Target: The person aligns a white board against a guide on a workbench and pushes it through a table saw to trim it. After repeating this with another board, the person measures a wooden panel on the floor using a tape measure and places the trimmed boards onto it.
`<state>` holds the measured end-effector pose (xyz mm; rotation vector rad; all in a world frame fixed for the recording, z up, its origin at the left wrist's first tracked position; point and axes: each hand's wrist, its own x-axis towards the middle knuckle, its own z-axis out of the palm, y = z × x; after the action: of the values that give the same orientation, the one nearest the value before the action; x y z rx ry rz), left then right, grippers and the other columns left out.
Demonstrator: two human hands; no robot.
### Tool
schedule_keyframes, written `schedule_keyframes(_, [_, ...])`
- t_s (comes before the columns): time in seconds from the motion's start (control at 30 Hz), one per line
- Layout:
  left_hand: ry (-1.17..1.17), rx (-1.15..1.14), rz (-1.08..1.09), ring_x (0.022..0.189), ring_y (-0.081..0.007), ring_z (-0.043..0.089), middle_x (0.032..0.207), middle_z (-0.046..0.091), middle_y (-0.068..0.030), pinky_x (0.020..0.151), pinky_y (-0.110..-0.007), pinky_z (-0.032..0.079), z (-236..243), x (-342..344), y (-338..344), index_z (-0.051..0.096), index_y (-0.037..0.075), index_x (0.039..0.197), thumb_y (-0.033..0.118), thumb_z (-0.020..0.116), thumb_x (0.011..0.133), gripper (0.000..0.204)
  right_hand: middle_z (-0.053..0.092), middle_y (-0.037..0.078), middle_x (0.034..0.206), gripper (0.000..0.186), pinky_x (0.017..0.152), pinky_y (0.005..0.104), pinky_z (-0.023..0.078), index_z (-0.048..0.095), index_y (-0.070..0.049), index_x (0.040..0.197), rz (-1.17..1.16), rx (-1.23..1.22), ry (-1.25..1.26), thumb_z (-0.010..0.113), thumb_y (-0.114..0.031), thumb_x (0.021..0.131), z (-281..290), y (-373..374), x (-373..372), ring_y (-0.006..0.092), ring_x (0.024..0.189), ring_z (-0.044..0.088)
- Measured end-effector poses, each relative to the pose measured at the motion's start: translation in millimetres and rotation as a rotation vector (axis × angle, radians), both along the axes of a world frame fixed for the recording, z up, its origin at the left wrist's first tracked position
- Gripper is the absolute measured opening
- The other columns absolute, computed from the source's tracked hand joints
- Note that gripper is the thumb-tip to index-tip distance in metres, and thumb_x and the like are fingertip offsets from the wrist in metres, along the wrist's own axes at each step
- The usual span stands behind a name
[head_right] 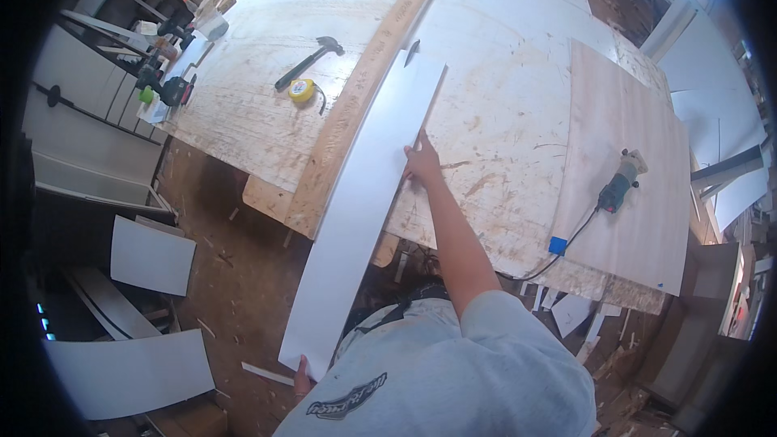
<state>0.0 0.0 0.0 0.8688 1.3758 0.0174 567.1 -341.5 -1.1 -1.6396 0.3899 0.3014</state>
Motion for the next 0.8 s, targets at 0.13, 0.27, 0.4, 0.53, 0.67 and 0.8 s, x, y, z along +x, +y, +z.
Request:
schedule_keyframes(0.13, [-0.017, -0.050, -0.026, 0.117, -0.0287, 0.063, 0.132, 0.062, -0.0148, 0.102, -0.041, 0.053, 2.8, -3.3, -5.8, 0.050, -0.001, 0.140, 0.024, 0.069, 0.098, 0.052, 0.062, 0.009, 0.061, 0.070, 0.038, 0.0344, 0.049, 0.027, -0.023, 0.161, -0.049, -0.086, 0.016, 0.062, -0.019, 0.100, -9.1, 3.8, 11.7, 0.0195, 0.045, 0.061])
schedule_keyframes(0.27, [-0.246, -0.077, 0.000, 0.119, -0.0293, 0.061, 0.133, 0.061, -0.0145, 0.103, -0.043, 0.052, -26.4, 19.3, 8.1, 0.048, 0.000, 0.142, 0.021, 0.071, 0.096, 0.056, 0.065, 0.012, 0.065, 0.065, 0.041, 0.0378, 0.050, 0.032, -0.024, 0.159, -0.118, -0.422, -0.184, 0.062, -0.022, 0.101, -67.2, -16.1, 33.8, 0.0202, 0.046, 0.062])
schedule_keyframes(0.4, [-0.277, 0.019, 0.089, 0.120, -0.0312, 0.060, 0.134, 0.060, -0.0157, 0.103, -0.046, 0.051, -39.0, 12.9, -36.5, 0.045, 0.000, 0.144, 0.021, 0.072, 0.095, 0.059, 0.068, 0.014, 0.068, 0.071, 0.044, 0.0375, 0.053, 0.022, -0.022, 0.160, 0.114, -0.323, -0.120, 0.061, -0.025, 0.101, -24.6, 44.2, -67.9, 0.0223, 0.048, 0.065])
schedule_keyframes(0.53, [-0.262, 0.030, 0.081, 0.113, -0.0321, 0.064, 0.130, 0.062, -0.0189, 0.097, -0.048, 0.054, -12.0, 28.1, -25.1, 0.045, -0.005, 0.142, 0.021, 0.071, 0.096, 0.059, 0.068, 0.015, 0.069, 0.084, 0.044, 0.0362, 0.055, -0.001, -0.018, 0.162, 0.203, -0.154, 0.029, 0.059, -0.023, 0.102, 9.0, 82.7, -187.7, 0.0219, 0.048, 0.065])
schedule_keyframes(0.67, [-0.253, -0.011, 0.102, 0.109, -0.0318, 0.065, 0.125, 0.064, -0.0198, 0.094, -0.048, 0.056, -1.8, 59.0, -47.4, 0.047, -0.006, 0.140, 0.024, 0.072, 0.096, 0.059, 0.068, 0.015, 0.068, 0.088, 0.043, 0.0348, 0.055, -0.008, -0.014, 0.162, 0.226, -0.158, 0.049, 0.057, -0.021, 0.103, 7.2, 63.8, -171.8, 0.0210, 0.048, 0.065])
schedule_keyframes(0.8, [-0.259, 0.079, 0.062, 0.111, -0.0306, 0.064, 0.127, 0.063, -0.0185, 0.096, -0.046, 0.055, 0.7, 98.6, -63.6, 0.048, -0.005, 0.139, 0.026, 0.072, 0.096, 0.059, 0.065, 0.011, 0.066, 0.085, 0.042, 0.0318, 0.051, -0.006, -0.012, 0.162, 0.202, -0.136, 0.044, 0.055, -0.020, 0.104, 19.8, 54.4, -132.6, 0.0169, 0.046, 0.061])
